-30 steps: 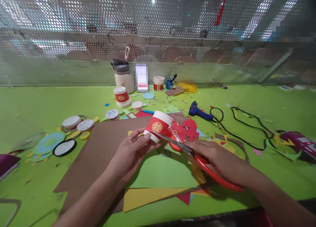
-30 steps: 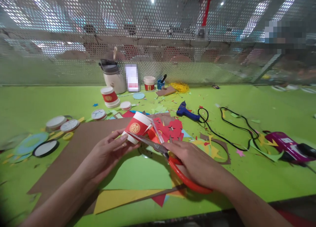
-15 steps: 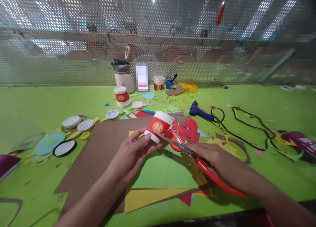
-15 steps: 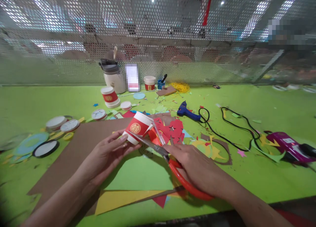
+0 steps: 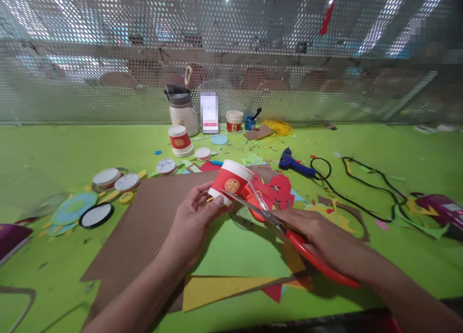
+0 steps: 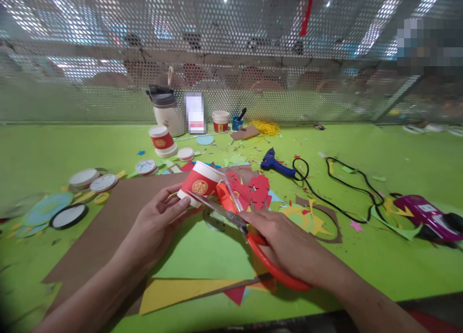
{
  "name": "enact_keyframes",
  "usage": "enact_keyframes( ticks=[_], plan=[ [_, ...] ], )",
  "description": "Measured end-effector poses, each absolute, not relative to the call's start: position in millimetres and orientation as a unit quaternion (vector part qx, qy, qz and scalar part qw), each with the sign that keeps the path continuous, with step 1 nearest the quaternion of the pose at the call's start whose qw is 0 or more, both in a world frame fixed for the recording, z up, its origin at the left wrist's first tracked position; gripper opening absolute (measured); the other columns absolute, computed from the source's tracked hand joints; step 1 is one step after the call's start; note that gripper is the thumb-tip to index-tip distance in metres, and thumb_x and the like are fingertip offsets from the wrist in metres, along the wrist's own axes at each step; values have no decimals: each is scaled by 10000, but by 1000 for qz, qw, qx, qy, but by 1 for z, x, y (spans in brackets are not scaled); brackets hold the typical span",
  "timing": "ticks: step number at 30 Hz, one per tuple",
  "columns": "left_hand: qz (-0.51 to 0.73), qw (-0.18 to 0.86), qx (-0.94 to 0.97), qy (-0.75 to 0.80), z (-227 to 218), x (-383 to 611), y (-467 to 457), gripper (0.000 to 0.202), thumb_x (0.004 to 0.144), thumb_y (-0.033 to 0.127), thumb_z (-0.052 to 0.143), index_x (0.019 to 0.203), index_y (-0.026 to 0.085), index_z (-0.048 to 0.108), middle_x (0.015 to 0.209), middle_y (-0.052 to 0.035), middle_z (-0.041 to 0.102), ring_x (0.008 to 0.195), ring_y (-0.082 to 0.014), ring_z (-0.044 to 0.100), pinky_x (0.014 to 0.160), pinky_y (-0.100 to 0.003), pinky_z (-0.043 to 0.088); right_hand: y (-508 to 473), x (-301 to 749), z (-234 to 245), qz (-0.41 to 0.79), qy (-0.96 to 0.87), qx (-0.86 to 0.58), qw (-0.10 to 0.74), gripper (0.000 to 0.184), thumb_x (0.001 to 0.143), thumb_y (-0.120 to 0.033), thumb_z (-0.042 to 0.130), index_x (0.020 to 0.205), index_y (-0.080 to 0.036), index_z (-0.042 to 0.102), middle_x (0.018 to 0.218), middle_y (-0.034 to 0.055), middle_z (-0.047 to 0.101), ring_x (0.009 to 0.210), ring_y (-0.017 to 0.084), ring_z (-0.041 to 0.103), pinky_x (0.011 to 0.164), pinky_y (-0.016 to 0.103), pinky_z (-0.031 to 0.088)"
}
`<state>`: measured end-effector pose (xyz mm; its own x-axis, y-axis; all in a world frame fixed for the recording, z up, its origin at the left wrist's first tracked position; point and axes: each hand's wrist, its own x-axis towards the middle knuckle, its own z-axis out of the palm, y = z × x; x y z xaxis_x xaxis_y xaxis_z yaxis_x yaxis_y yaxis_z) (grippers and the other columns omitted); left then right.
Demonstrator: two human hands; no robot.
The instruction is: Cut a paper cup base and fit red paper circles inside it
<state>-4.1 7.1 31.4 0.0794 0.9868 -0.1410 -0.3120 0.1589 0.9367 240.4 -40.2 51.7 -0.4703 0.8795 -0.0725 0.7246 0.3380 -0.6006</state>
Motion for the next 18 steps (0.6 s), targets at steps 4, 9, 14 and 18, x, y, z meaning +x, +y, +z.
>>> enact_keyframes(
  ticks=[4,9,14,18],
  plan=[
    [513,628,388,438,33,-1,5,441,760,251,744,1139,119,560,1125,-140,671,960,-234,661,892,-427,538,-40,242,50,290,-811,-489,136,473,896,-130,472,1351,-243,532,1244,95,647,1121,273,592,968,429,453],
    [525,623,383,435,34,1,4,479,712,247,785,1131,128,589,1122,-138,683,964,-248,667,888,-429,539,-42,241,52,286,-807,-498,138,436,910,-162,461,1329,-244,551,1220,91,661,1105,276,603,954,424,458],
    [527,616,382,444,32,2,3,481,715,269,782,1131,134,581,1089,-119,689,958,-238,666,890,-420,536,-43,235,54,283,-807,-499,142,352,930,-194,437,1237,-219,609,1116,94,696,1030,273,633,919,408,475],
    [522,605,389,459,36,0,2,502,695,255,794,1135,138,580,1108,-116,681,971,-246,664,881,-408,537,-44,237,51,278,-808,-502,136,344,923,-182,437,1213,-216,620,1068,93,708,1022,282,638,917,414,477]
  ],
)
